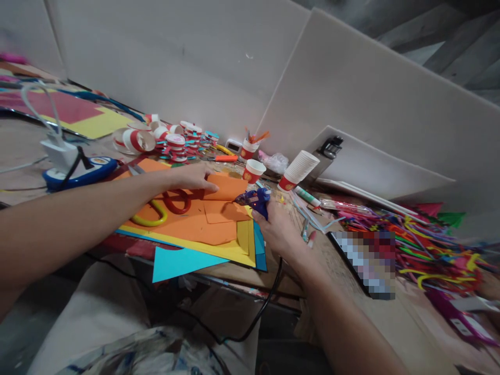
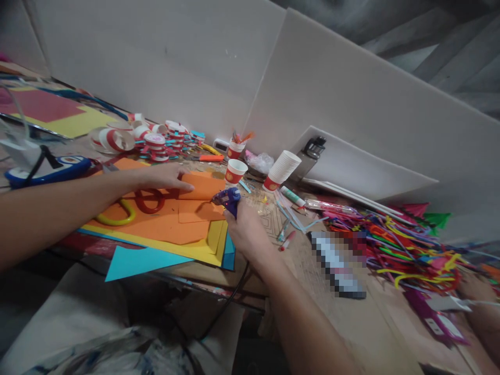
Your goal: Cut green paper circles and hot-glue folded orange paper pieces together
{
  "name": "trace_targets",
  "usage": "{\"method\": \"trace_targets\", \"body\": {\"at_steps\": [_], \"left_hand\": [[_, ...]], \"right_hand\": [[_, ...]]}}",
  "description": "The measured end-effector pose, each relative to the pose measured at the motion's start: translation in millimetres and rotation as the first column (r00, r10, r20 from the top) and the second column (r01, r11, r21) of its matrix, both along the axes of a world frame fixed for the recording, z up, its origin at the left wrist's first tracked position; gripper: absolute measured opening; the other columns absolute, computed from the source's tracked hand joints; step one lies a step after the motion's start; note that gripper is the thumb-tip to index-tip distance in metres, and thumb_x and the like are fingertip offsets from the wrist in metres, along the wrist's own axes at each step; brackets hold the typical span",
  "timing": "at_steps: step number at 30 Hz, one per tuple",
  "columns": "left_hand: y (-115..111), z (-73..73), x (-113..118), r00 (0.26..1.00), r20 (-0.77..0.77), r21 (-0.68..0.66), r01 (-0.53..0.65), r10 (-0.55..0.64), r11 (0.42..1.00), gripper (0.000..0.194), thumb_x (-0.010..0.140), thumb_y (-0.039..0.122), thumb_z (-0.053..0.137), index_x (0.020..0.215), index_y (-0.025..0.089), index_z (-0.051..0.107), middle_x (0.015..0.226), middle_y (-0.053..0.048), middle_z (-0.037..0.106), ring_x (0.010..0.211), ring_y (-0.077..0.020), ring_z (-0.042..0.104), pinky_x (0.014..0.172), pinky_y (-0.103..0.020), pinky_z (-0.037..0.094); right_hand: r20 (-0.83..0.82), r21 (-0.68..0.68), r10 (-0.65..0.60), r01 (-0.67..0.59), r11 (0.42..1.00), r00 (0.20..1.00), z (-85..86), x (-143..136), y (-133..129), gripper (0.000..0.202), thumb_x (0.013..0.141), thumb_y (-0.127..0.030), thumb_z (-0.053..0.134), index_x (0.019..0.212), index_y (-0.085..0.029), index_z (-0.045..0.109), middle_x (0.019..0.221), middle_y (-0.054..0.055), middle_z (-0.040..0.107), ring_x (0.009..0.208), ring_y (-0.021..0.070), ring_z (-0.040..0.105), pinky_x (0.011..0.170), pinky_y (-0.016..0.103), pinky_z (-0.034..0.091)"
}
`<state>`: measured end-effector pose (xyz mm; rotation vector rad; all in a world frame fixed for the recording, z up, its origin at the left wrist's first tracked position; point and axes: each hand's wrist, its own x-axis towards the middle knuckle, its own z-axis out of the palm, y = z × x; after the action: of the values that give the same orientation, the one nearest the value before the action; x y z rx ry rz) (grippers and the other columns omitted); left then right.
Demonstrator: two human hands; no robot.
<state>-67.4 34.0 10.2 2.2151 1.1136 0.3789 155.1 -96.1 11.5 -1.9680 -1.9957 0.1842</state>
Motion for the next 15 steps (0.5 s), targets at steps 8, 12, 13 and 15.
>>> {"method": "trace_targets", "body": {"at_steps": [8,12,13,15], "left_hand": [[3,0.0,-1,0.996,0.059,0.018,0.063,-0.064,0.998,0.022,0.069,0.035,0.068,0.059,0.016,0.065,0.049,0.001,0.055,0.059,-0.0138,0.054,0.061,-0.022,0.043],[3,0.5,-1,0.991,0.093,0.028,0.094,-0.096,0.995,0.02,0.069,0.034,0.069,0.06,0.017,0.066,0.05,0.001,0.055,0.065,-0.0155,0.056,0.065,-0.022,0.043],[3,0.2,-1,0.991,0.086,0.028,0.103,-0.105,0.994,0.02,0.069,0.035,0.068,0.062,0.017,0.067,0.052,0.001,0.057,0.066,-0.0159,0.057,0.066,-0.023,0.043],[5,-0.6,-1,0.991,0.061,0.037,0.114,-0.117,0.993,0.022,0.071,0.038,0.066,0.065,0.017,0.068,0.055,0.001,0.06,0.068,-0.0163,0.058,0.068,-0.023,0.043]], "right_hand": [[-0.052,-0.072,0.071,-0.075,0.995,0.996,-1.4,-21,0,0.026,0.092,-0.035,0.047,0.107,-0.016,0.056,0.1,0.013,0.068,0.09,0.025,0.063,0.072,0.032,0.044],[-0.064,-0.065,0.121,-0.125,0.99,0.991,-2.2,-31,2,0.029,0.092,-0.035,0.046,0.113,-0.017,0.055,0.099,0.012,0.068,0.088,0.0253,0.063,0.07,0.031,0.043],[-0.07,-0.065,0.133,-0.138,0.988,0.989,-2.6,-33,3,0.03,0.092,-0.035,0.046,0.113,-0.017,0.055,0.099,0.012,0.068,0.088,0.0253,0.063,0.069,0.031,0.043],[-0.083,-0.071,0.144,-0.15,0.986,0.986,-3.3,-36,4,0.03,0.092,-0.035,0.046,0.113,-0.017,0.056,0.099,0.012,0.069,0.087,0.0252,0.063,0.067,0.031,0.043]]}}
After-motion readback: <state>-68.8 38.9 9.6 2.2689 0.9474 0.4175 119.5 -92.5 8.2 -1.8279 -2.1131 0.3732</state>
